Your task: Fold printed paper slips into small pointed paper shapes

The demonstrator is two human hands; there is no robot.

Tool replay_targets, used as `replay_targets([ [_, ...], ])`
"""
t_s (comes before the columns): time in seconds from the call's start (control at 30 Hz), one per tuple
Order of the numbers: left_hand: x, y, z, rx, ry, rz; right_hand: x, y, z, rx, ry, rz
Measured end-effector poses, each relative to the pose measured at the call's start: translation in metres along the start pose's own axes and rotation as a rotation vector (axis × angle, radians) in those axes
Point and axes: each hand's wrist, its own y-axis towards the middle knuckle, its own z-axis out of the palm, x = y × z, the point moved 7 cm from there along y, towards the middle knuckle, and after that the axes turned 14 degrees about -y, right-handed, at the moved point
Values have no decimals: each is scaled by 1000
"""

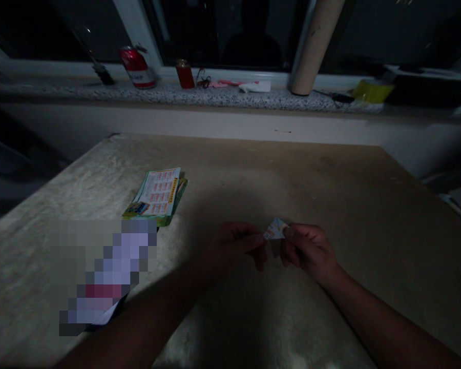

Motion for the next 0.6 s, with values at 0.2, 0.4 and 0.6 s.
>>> replay_targets([
  [0.2, -6, 0, -7, -111, 18, 63, -1, 1, 3, 21, -22, -25],
  [0.4, -5, 2, -14, -191, -101, 48, 15, -3, -9, -157, -53, -237],
  [0.6, 0, 3, -11, -164, -136, -5, 17, -4, -13, -204, -215, -287],
])
